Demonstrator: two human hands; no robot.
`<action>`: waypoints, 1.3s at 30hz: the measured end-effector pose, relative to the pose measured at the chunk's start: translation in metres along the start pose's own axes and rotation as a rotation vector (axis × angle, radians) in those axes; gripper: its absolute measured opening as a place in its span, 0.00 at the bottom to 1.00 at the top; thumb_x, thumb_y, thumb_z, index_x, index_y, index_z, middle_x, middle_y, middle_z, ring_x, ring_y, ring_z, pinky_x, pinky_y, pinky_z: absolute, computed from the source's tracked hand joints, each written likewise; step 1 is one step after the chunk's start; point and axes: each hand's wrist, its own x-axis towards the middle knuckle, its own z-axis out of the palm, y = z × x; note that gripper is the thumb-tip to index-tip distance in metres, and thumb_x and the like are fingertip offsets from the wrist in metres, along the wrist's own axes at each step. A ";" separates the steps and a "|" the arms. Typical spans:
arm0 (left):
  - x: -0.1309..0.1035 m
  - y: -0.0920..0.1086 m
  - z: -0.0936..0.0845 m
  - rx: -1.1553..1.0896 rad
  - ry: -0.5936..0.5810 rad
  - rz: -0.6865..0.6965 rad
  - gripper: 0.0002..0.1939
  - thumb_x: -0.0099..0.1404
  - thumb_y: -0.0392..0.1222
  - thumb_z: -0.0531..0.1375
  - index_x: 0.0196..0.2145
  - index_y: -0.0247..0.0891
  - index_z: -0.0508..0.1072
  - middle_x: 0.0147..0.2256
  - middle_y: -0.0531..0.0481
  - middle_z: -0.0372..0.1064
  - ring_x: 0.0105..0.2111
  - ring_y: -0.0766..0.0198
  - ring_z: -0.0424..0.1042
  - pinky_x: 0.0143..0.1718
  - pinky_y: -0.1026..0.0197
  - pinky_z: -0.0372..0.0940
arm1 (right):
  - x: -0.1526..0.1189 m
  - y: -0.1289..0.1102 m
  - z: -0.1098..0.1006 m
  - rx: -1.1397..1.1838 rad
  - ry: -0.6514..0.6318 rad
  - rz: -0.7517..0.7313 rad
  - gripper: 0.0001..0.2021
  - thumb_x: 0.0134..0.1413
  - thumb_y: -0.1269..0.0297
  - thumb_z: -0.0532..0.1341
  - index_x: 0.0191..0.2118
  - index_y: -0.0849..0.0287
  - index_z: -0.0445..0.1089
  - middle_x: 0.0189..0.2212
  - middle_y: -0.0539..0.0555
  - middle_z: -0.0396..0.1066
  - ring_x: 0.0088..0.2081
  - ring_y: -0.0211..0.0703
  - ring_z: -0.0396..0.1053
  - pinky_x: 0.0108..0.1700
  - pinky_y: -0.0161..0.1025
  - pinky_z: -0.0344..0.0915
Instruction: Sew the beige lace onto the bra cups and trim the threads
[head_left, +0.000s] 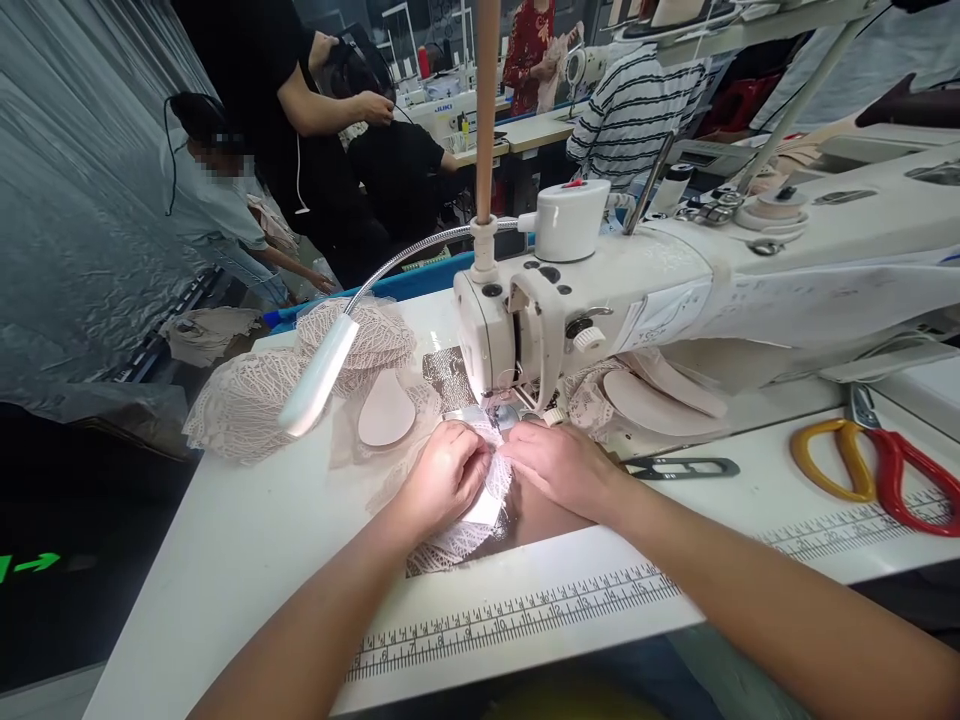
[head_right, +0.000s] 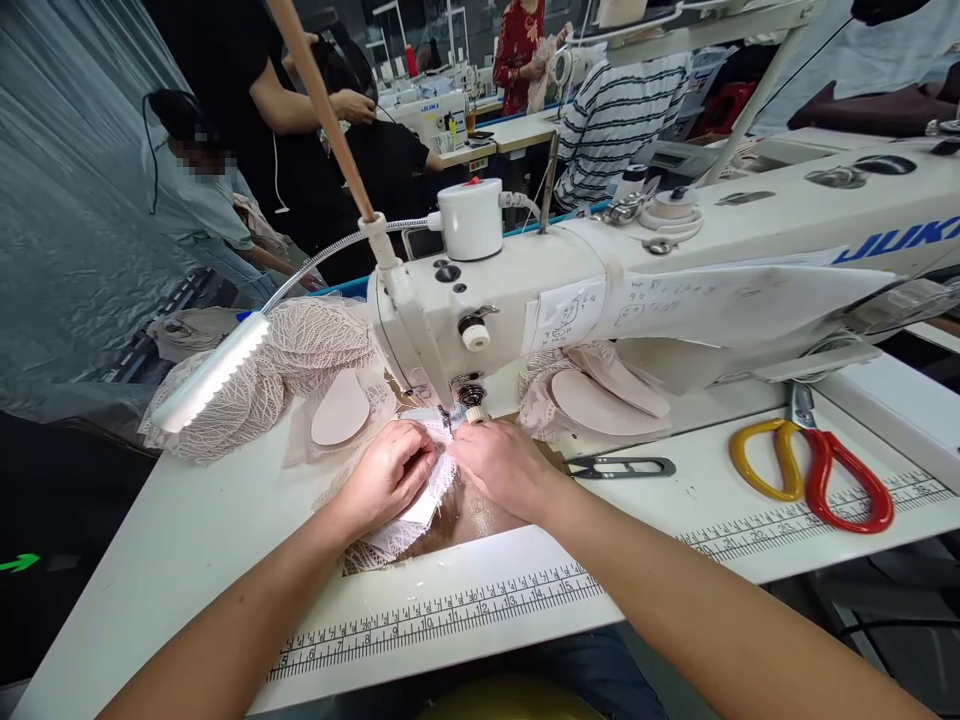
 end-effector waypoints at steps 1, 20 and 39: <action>-0.001 0.000 -0.001 0.005 -0.003 0.006 0.06 0.66 0.36 0.52 0.30 0.38 0.65 0.31 0.47 0.65 0.34 0.61 0.64 0.38 0.57 0.62 | -0.001 -0.001 -0.001 0.011 -0.005 0.006 0.11 0.59 0.72 0.54 0.28 0.61 0.69 0.26 0.50 0.64 0.27 0.36 0.58 0.29 0.35 0.51; 0.004 -0.004 -0.008 0.247 -0.020 0.086 0.07 0.66 0.38 0.52 0.37 0.37 0.70 0.33 0.43 0.65 0.37 0.56 0.64 0.39 0.54 0.62 | 0.000 -0.003 -0.005 -0.019 -0.056 0.129 0.16 0.53 0.76 0.50 0.42 0.58 0.71 0.28 0.52 0.65 0.29 0.40 0.56 0.29 0.38 0.46; 0.001 -0.002 -0.006 0.231 -0.093 0.294 0.15 0.67 0.36 0.51 0.50 0.34 0.68 0.46 0.41 0.68 0.42 0.55 0.65 0.45 0.50 0.61 | -0.002 0.000 -0.005 0.016 -0.046 0.107 0.14 0.57 0.74 0.51 0.41 0.58 0.72 0.29 0.51 0.67 0.28 0.38 0.56 0.32 0.37 0.50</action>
